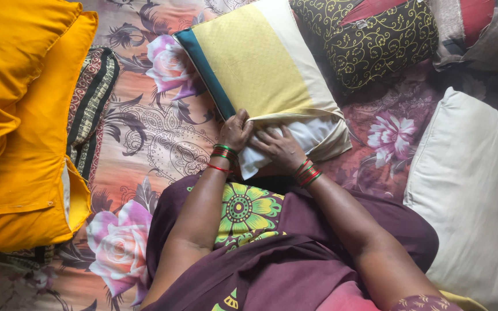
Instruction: The person inserts a white pillow into a yellow and teal striped pillowcase. They align the corners, push the pillow inside, and smooth the fabric. The person then places the finished pillow on a stack of other pillows on the bed.
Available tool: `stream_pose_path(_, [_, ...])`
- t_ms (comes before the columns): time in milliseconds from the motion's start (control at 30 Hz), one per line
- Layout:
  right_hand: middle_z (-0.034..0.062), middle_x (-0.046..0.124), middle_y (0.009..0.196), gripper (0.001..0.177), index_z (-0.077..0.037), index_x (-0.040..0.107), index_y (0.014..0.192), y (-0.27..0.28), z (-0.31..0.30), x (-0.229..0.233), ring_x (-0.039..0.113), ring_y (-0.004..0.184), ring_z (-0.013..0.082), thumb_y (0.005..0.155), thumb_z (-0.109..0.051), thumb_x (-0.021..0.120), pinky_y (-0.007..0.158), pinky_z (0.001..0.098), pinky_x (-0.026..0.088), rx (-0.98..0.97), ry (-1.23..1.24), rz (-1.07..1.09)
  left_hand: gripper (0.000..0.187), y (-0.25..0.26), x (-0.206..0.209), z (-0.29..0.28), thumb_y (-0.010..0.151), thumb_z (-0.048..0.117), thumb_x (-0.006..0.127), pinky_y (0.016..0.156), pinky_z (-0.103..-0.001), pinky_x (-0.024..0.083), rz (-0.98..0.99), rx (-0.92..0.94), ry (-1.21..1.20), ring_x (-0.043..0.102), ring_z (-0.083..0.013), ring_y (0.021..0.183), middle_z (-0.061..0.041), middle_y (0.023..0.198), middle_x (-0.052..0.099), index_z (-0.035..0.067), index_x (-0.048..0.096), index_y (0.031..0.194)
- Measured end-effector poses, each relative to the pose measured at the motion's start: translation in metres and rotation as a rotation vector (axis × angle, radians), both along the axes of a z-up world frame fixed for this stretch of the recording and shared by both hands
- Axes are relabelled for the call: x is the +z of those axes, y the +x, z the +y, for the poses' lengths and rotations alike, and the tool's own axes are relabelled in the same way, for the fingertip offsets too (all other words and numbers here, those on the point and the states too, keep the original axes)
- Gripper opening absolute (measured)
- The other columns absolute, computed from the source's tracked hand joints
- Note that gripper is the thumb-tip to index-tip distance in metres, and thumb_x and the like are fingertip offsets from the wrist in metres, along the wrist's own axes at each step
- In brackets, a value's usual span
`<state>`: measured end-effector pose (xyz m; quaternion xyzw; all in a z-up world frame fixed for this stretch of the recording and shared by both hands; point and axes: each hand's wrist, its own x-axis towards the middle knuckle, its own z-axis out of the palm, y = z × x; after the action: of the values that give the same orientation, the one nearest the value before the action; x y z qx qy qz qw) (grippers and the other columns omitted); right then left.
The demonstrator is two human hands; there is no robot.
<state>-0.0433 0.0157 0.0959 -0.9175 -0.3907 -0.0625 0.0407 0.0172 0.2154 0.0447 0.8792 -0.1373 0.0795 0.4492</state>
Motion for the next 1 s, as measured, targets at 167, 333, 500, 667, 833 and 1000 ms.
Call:
stream_pose_path(167, [0.0115, 0.067, 0.132, 0.052, -0.015, 0.064, 0.134, 0.048, -0.003, -0.061, 0.062, 0.126, 0.0304, 0.09, -0.04, 0.071, 0.104, 0.0494, 0.048, -0.334, -0.011, 0.19, 0.023, -0.007, 0.034, -0.007, 0.084, 0.013, 0.066, 0.071, -0.049, 0.056, 0.103, -0.088, -0.08, 0.073, -0.041, 0.082, -0.02, 0.081, 0.07, 0.009, 0.053, 0.101])
stream_pose_path(333, [0.0197, 0.069, 0.121, 0.051, -0.007, 0.069, 0.119, 0.088, -0.014, -0.089, 0.063, 0.115, 0.0407, 0.08, -0.039, 0.075, 0.097, 0.0506, 0.048, -0.41, 0.411, 0.003, 0.038, -0.03, 0.061, -0.008, 0.083, 0.011, 0.068, 0.076, -0.052, 0.054, 0.213, -0.189, 0.013, 0.07, -0.0442, 0.089, -0.021, 0.087, 0.069, 0.009, 0.048, 0.115])
stream_pose_path(500, [0.0194, 0.068, 0.129, 0.046, -0.01, 0.07, 0.126, 0.096, -0.025, -0.109, 0.061, 0.123, 0.0409, 0.091, -0.038, 0.076, 0.103, 0.0508, 0.048, -0.481, 0.466, -0.06, 0.043, -0.017, 0.018, -0.001, 0.078, 0.008, 0.067, 0.082, -0.057, 0.052, 0.333, 0.102, 0.306, 0.067, -0.0495, 0.096, -0.024, 0.105, 0.068, 0.008, 0.048, 0.117])
stream_pose_path(667, [0.0192, 0.074, 0.107, 0.044, -0.009, 0.075, 0.109, 0.044, -0.001, -0.065, 0.069, 0.102, 0.0391, 0.074, -0.035, 0.073, 0.087, 0.051, 0.051, -0.456, 0.299, -0.034, 0.039, -0.01, 0.011, 0.0, 0.082, 0.015, 0.068, 0.083, -0.055, 0.052, 0.376, -0.118, 0.308, 0.068, -0.0471, 0.096, -0.027, 0.094, 0.067, 0.005, 0.051, 0.116])
stream_pose_path(833, [0.0163, 0.071, 0.085, 0.028, -0.008, 0.071, 0.093, 0.005, 0.011, -0.02, 0.07, 0.085, 0.0366, 0.073, -0.027, 0.076, 0.077, 0.0499, 0.052, -0.181, 0.192, 0.118, 0.02, -0.029, 0.068, -0.018, 0.08, 0.013, 0.061, 0.074, -0.047, 0.055, 0.287, -0.306, 0.03, 0.072, -0.039, 0.079, -0.02, 0.08, 0.068, 0.004, 0.057, 0.097])
stream_pose_path(1000, [0.0111, 0.072, 0.098, 0.022, -0.015, 0.069, 0.099, -0.009, 0.011, 0.0, 0.071, 0.098, 0.0293, 0.083, -0.03, 0.073, 0.085, 0.0459, 0.052, -0.171, -0.093, 0.219, 0.015, -0.049, 0.091, -0.023, 0.08, 0.009, 0.063, 0.07, -0.051, 0.052, 0.204, -0.135, 0.127, 0.069, -0.0399, 0.078, -0.018, 0.076, 0.068, 0.007, 0.058, 0.094])
